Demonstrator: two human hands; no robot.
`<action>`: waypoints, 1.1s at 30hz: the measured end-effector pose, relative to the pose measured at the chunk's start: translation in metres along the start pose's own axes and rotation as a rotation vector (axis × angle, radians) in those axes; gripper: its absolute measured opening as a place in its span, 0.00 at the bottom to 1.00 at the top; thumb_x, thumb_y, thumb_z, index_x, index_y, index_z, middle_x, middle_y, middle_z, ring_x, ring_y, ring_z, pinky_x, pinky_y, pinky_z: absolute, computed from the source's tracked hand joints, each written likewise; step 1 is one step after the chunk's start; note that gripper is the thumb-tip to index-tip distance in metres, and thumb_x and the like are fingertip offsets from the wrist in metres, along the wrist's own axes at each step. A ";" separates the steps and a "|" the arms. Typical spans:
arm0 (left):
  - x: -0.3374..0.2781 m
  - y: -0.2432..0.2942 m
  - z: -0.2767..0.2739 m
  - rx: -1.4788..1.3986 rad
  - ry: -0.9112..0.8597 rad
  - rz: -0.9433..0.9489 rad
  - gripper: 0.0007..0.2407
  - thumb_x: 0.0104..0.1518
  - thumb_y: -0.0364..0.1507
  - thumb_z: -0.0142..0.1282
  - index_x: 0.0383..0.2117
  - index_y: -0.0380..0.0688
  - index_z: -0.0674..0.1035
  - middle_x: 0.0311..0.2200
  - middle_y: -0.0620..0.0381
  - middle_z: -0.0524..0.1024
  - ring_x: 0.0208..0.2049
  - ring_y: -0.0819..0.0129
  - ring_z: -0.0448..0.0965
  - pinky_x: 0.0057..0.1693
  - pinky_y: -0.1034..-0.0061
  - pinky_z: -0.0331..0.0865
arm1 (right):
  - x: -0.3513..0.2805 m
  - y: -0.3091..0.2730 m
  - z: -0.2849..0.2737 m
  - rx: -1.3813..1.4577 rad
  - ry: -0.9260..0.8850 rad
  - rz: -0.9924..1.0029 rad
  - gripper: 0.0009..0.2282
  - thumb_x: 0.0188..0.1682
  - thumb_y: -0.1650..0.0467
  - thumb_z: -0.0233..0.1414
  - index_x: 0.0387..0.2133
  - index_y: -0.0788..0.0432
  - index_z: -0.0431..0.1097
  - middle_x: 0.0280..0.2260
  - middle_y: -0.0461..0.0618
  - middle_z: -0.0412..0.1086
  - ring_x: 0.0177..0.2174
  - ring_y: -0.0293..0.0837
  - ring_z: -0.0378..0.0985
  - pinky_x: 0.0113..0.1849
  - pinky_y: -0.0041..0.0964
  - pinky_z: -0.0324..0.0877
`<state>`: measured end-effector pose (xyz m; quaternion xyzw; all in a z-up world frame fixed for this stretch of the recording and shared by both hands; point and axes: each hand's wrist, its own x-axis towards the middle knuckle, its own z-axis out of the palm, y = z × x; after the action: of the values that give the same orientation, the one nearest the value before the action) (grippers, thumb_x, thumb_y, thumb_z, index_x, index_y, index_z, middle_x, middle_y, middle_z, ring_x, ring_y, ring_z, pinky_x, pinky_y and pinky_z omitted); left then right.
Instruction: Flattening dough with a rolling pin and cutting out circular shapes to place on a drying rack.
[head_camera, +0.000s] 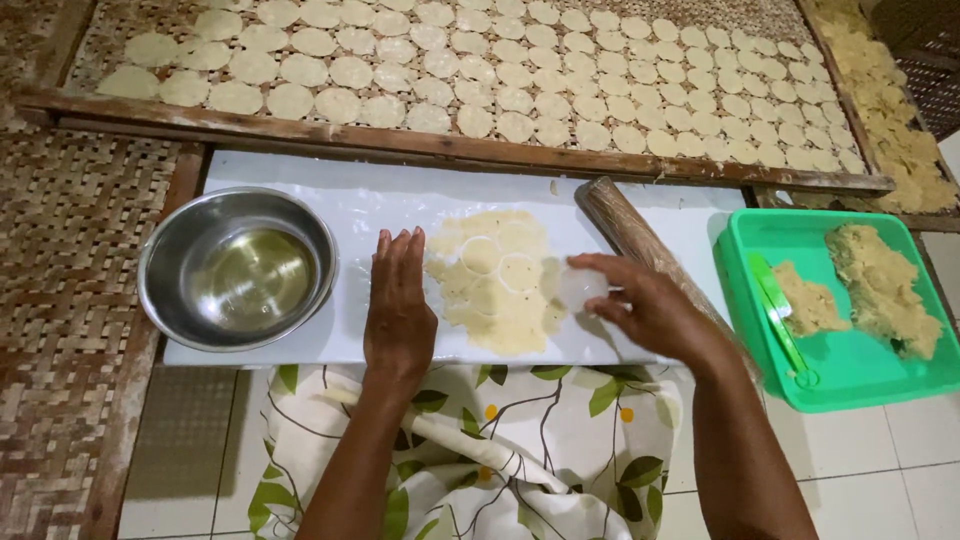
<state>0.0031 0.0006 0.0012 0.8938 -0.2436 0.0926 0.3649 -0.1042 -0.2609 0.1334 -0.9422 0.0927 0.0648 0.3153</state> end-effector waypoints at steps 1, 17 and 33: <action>0.000 -0.001 0.001 0.001 0.000 -0.004 0.34 0.47 0.08 0.39 0.67 0.39 0.61 0.65 0.45 0.60 0.71 0.49 0.51 0.75 0.58 0.46 | -0.001 -0.014 0.004 0.000 -0.004 -0.001 0.23 0.46 0.71 0.57 0.57 0.43 0.66 0.56 0.45 0.72 0.43 0.41 0.81 0.44 0.39 0.79; -0.002 -0.007 0.008 -0.002 0.026 0.007 0.34 0.47 0.09 0.40 0.68 0.40 0.60 0.67 0.44 0.60 0.73 0.49 0.51 0.75 0.58 0.46 | 0.001 -0.032 0.021 -0.258 -0.074 -0.006 0.23 0.47 0.70 0.57 0.57 0.41 0.66 0.63 0.49 0.62 0.54 0.53 0.74 0.51 0.45 0.72; -0.003 -0.002 0.004 0.009 0.041 0.006 0.34 0.48 0.08 0.41 0.67 0.40 0.61 0.66 0.45 0.61 0.72 0.49 0.52 0.75 0.58 0.48 | 0.010 -0.063 0.038 -0.312 -0.264 0.259 0.25 0.50 0.67 0.53 0.63 0.32 0.61 0.66 0.39 0.56 0.55 0.50 0.72 0.55 0.46 0.68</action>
<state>0.0020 0.0004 -0.0038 0.8926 -0.2384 0.1130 0.3657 -0.0835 -0.1898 0.1377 -0.9431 0.1598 0.2407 0.1644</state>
